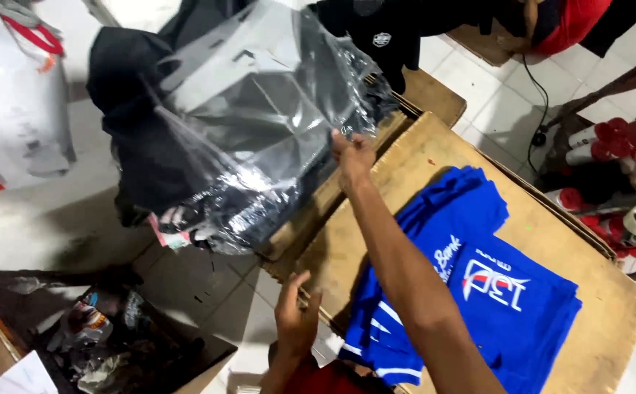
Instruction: The person folds a stack of blue t-shirts on a wooden table, aligning edges and smoothing creases. The person then places a folded shirt into a clear plastic bag and sets it aside. The person repeats the folding process for additional shirts.
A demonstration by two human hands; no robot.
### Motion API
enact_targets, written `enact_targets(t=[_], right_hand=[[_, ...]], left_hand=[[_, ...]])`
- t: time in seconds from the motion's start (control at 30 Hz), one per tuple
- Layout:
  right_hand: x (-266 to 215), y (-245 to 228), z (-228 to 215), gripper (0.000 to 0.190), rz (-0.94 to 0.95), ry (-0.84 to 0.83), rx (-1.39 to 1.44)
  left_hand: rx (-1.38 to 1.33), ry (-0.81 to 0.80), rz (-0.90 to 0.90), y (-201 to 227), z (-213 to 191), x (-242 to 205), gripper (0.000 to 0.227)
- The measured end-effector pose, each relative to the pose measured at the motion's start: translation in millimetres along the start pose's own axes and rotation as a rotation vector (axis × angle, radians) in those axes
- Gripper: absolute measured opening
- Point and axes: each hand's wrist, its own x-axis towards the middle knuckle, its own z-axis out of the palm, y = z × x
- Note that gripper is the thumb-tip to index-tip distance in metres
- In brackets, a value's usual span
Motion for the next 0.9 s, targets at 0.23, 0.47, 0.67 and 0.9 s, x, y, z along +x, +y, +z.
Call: enact_targets(t=[0.23, 0.47, 0.67, 0.9], right_hand=[[-29.8, -41.5, 25.1, 0.028, -0.123, -0.081, -0.229], [-20.8, -34.2, 33.7, 0.002, -0.503, 0.042, -0.592], [-45.6, -84.7, 62.6, 0.009, -0.447, 0.007, -0.193], [-63.3, -124.1, 31.1, 0.03, -0.389, 0.037, 0.034]], left_hand=[[-0.012, 0.184, 0.213, -13.1, -69.4, 85.9, 0.032], [0.494, 0.428, 0.746, 26.8, -114.1, 242.3, 0.037], [0.719, 0.415, 0.729, 24.3, -111.3, 275.3, 0.05], [0.695, 0.408, 0.666, 16.4, -114.1, 281.3, 0.067]])
